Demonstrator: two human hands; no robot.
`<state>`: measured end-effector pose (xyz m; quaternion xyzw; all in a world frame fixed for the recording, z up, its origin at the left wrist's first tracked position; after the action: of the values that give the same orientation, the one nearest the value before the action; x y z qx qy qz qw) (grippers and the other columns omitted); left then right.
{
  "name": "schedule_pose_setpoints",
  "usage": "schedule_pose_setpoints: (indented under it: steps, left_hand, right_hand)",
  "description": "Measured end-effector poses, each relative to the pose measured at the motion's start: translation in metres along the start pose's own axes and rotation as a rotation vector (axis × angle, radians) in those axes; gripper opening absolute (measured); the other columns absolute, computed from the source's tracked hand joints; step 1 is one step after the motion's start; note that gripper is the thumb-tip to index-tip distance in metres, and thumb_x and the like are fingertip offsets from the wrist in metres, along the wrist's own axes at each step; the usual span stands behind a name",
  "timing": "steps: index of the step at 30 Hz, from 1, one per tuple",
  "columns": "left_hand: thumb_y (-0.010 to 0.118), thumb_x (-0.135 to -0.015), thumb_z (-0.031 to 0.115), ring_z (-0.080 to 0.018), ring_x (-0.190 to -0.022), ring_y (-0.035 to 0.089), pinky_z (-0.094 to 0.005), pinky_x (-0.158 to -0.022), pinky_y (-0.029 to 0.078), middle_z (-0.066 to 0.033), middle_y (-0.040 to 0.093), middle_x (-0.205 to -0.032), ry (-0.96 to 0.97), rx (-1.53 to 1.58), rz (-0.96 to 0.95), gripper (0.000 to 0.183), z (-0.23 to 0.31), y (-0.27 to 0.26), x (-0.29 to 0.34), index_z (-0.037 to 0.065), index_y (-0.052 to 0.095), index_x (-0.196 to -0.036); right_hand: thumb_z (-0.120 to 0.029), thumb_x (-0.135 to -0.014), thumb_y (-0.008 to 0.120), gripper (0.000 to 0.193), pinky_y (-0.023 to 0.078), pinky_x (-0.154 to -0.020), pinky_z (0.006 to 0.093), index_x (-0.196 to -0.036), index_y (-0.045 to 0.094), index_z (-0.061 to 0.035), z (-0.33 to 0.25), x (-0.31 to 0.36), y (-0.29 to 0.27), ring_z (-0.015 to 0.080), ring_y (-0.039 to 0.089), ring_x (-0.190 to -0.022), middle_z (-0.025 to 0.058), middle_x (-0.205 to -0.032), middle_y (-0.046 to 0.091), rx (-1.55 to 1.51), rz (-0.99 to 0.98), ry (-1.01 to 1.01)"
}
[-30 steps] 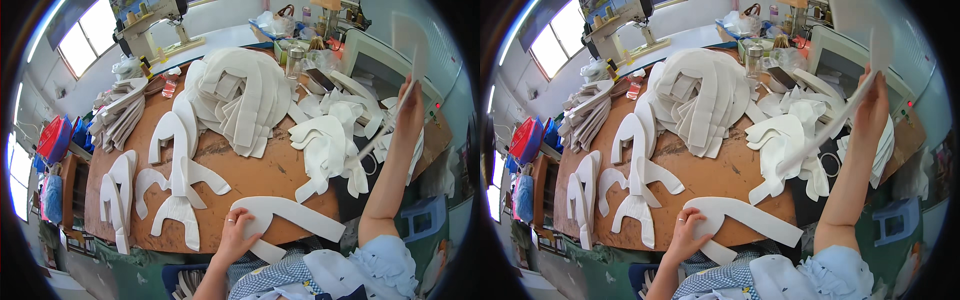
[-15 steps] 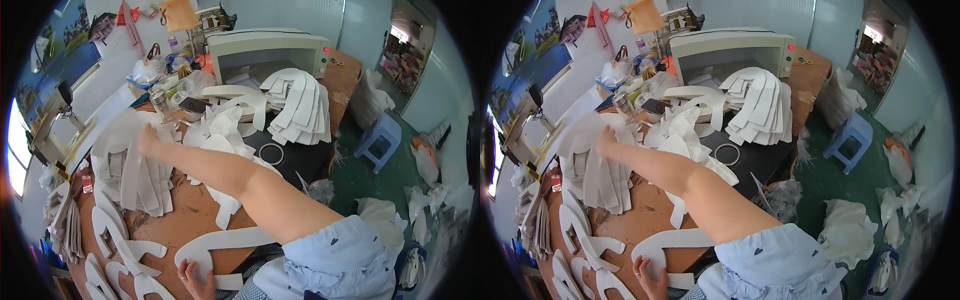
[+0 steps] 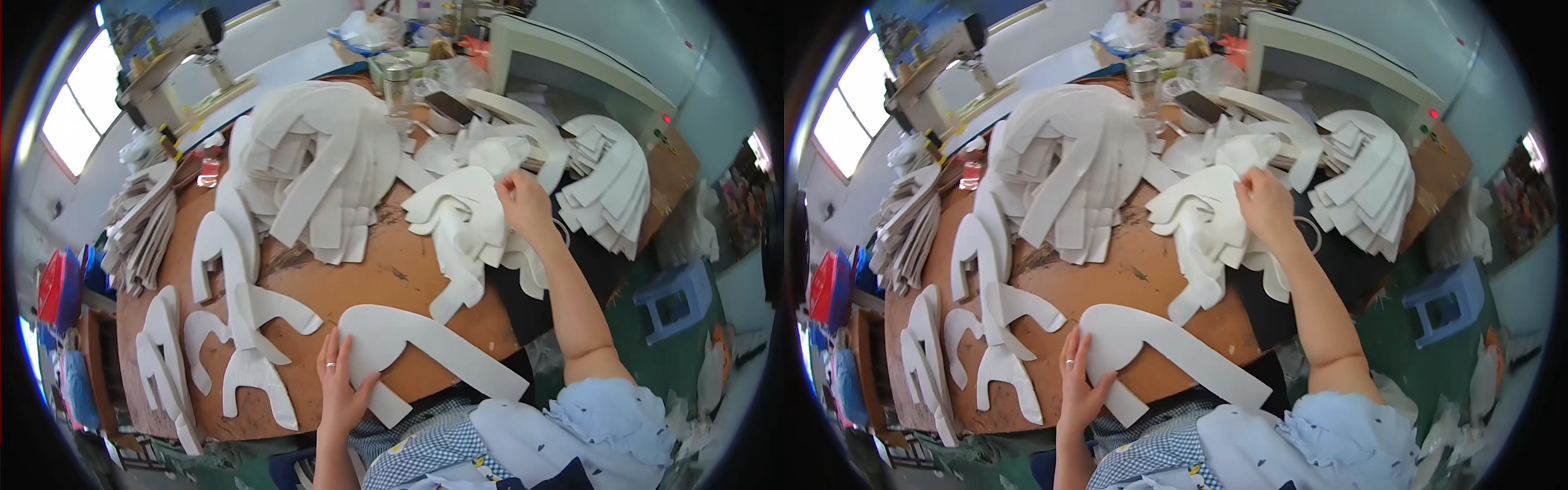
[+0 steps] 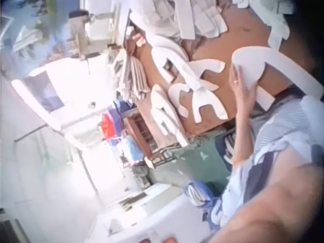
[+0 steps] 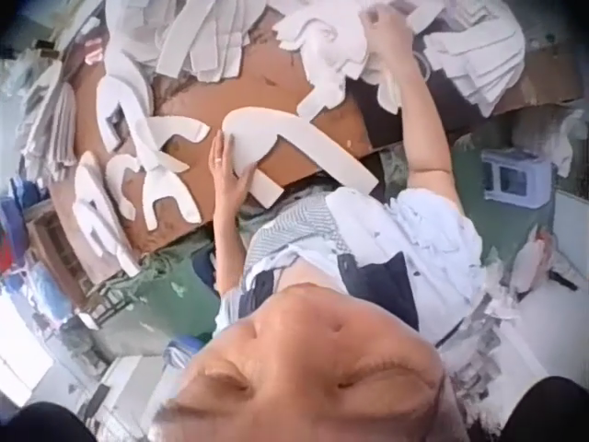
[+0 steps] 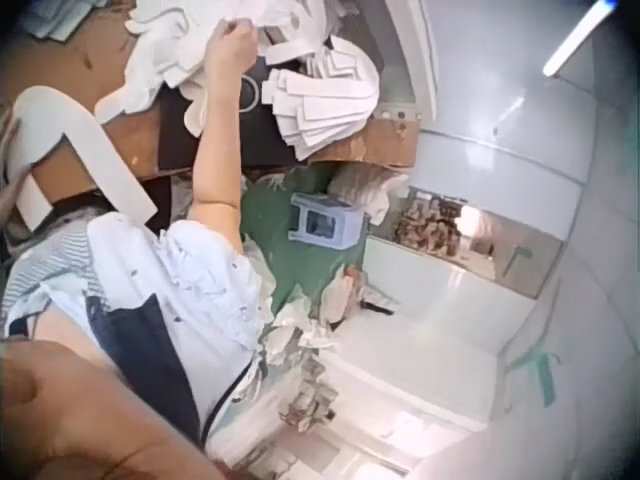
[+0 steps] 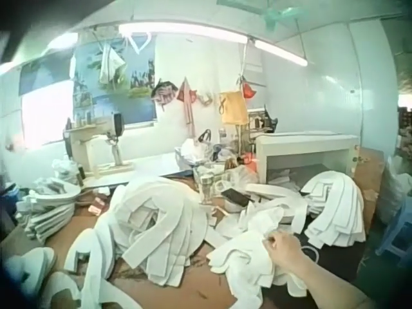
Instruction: Preparing white foam shoe components by peeling off layers and stacking them on a workbench.
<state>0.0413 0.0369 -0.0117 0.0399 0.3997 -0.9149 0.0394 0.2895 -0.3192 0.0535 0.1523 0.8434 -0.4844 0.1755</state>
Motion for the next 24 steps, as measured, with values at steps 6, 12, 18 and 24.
schedule_pose_setpoints:
  steps: [6,12,18,24]
  left_hand:
    - [0.077,-0.081,0.02,-0.0405,-0.145,0.027,-0.0473,-0.119,0.021,-0.0195,0.029,-0.159,0.141,0.027,-0.041,0.079,0.0,0.013,-0.009,0.008,0.04,-0.15]
    - [0.077,-0.081,0.019,-0.0404,-0.144,0.028,-0.0479,-0.119,0.023,-0.0186,0.028,-0.16,0.135,0.041,-0.025,0.079,0.002,0.011,-0.012,0.009,0.04,-0.15]
    - [0.077,-0.078,0.012,-0.0373,-0.145,0.029,-0.045,-0.118,0.026,-0.0163,0.031,-0.159,0.093,0.02,-0.021,0.079,-0.002,0.006,-0.016,0.009,0.042,-0.149]
    - [0.076,-0.079,0.012,-0.0361,-0.146,0.027,-0.0456,-0.119,0.025,-0.0145,0.03,-0.16,0.069,-0.001,-0.042,0.08,-0.001,0.008,-0.016,0.009,0.041,-0.15]
  right_hand:
    - [-0.036,-0.087,0.073,0.037,0.05,-0.072,0.0396,-0.097,0.063,-0.0019,-0.044,0.036,0.01,0.0315,0.062,-0.077,0.0118,-0.089,0.065,-0.197,-0.24,-0.068]
    - [-0.03,-0.074,0.082,0.071,0.049,-0.091,0.0433,-0.129,0.05,0.0006,-0.104,0.073,0.045,0.034,0.056,-0.112,0.0189,-0.116,0.057,0.053,-0.416,-0.457]
    - [-0.012,-0.077,0.072,0.053,0.051,-0.086,0.0446,-0.126,0.054,-0.0002,-0.088,0.065,0.067,0.0362,0.06,-0.102,0.0179,-0.106,0.062,0.024,-0.396,-0.454]
    - [-0.009,-0.084,0.068,0.042,0.053,-0.084,0.0362,-0.124,0.059,0.0017,-0.087,0.056,0.043,0.0268,0.068,-0.091,0.0163,-0.103,0.069,-0.311,-0.478,-0.173]
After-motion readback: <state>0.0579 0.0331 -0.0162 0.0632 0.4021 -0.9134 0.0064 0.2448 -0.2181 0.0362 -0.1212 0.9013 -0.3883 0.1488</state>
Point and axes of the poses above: each hand's wrist, its own x-axis away from the middle knuckle, its own y-axis out of the palm, z = x × y, the point moved 5 cm from there along -x, towards the middle knuckle
